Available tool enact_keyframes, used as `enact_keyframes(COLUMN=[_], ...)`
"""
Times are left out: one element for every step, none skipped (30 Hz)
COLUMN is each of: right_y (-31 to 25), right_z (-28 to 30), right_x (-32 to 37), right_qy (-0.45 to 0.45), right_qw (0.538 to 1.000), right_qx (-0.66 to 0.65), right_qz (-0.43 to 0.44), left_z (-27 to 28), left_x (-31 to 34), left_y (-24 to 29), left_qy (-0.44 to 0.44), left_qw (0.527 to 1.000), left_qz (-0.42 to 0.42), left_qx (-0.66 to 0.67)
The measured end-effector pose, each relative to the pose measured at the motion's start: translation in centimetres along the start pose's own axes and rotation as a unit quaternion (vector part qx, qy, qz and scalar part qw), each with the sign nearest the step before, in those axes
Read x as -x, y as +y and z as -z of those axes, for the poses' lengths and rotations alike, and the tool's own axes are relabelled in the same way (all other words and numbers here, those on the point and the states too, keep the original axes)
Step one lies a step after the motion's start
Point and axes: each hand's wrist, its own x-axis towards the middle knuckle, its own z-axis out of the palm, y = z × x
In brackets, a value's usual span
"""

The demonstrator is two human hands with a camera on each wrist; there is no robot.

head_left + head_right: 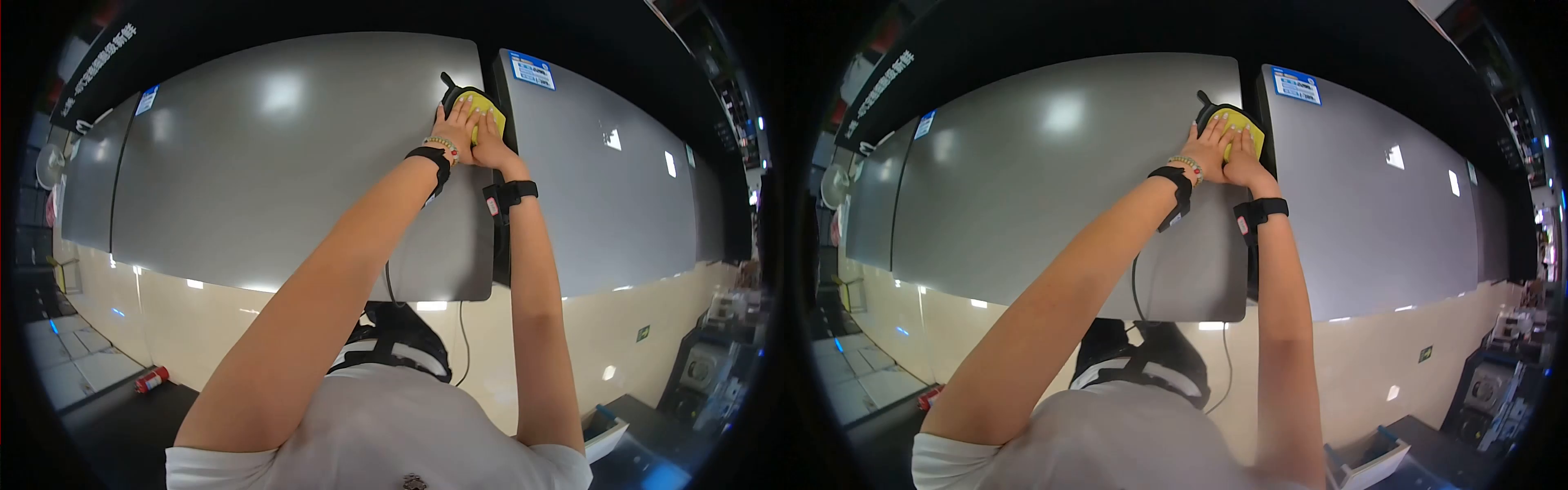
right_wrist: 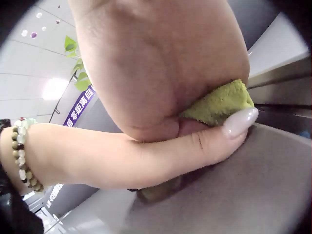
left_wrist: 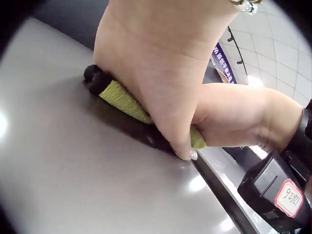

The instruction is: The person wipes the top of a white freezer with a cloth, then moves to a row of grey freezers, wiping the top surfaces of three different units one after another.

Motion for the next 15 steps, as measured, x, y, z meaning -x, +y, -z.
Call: enact_keyframes(right_y=[1.0, 2.0, 1.8, 1.7, 1.5, 1.6, 1.9, 2.1, 2.1, 2.2, 2.3, 1.9, 1.6, 1.2, 1.4], right_z=[-0.5, -0.6, 0.1, 0.5, 0.7, 0.6, 0.5, 0.3, 0.3, 0.2, 0.0, 0.2, 0.5, 0.6, 0.6], right_x=[-1.4, -3.1, -3.8, -4.1, -4.5, -5.5, -6.2, -6.8, -7.5, -8.0, -8.4, -8.2, -8.1, -8.0, -7.9], right_qy=[0.026, 0.053, 0.051, 0.054, 0.057, 0.077, 0.073, 0.091, 0.111, 0.128, 0.150, 0.159, 0.170, 0.170, 0.171], right_qw=[0.999, 0.998, 0.998, 0.998, 0.997, 0.996, 0.997, 0.995, 0.993, 0.990, 0.987, 0.983, 0.978, 0.978, 0.978], right_qx=[-0.007, -0.013, -0.004, -0.015, -0.029, -0.015, -0.015, -0.030, -0.046, -0.050, -0.063, -0.093, -0.121, -0.124, -0.117], right_qz=[0.017, 0.037, 0.046, 0.040, 0.031, 0.035, 0.035, 0.023, 0.011, 0.007, 0.003, -0.003, -0.008, -0.010, -0.014], left_z=[-0.1, -0.1, 0.0, -0.1, -0.3, 0.2, 0.5, 0.9, 0.7, 0.4, 0.1, -0.1, 0.1, 0.3, -0.1], left_x=[-0.8, -1.8, -2.8, -3.6, -4.3, -4.8, -5.1, -5.4, -6.1, -6.7, -7.2, -7.5, -7.7, -7.7, -7.8], left_y=[-0.3, -0.7, -1.1, -1.3, -1.8, -1.9, -2.1, -2.3, -2.7, -3.0, -3.3, -3.6, -3.7, -3.7, -3.7], left_qy=[0.014, 0.030, 0.037, 0.042, 0.045, 0.032, 0.029, 0.036, 0.044, 0.067, 0.061, 0.071, 0.083, 0.086, 0.085], left_qw=[1.000, 0.999, 0.999, 0.999, 0.999, 0.999, 0.999, 0.999, 0.999, 0.997, 0.997, 0.997, 0.996, 0.995, 0.995], left_qz=[-0.003, -0.005, 0.004, 0.003, -0.002, 0.001, 0.003, -0.003, -0.008, -0.010, -0.008, -0.013, -0.020, -0.019, -0.022], left_qx=[0.006, 0.011, 0.015, 0.011, 0.004, -0.015, -0.013, -0.017, -0.022, -0.043, -0.044, -0.040, -0.037, -0.038, -0.039])
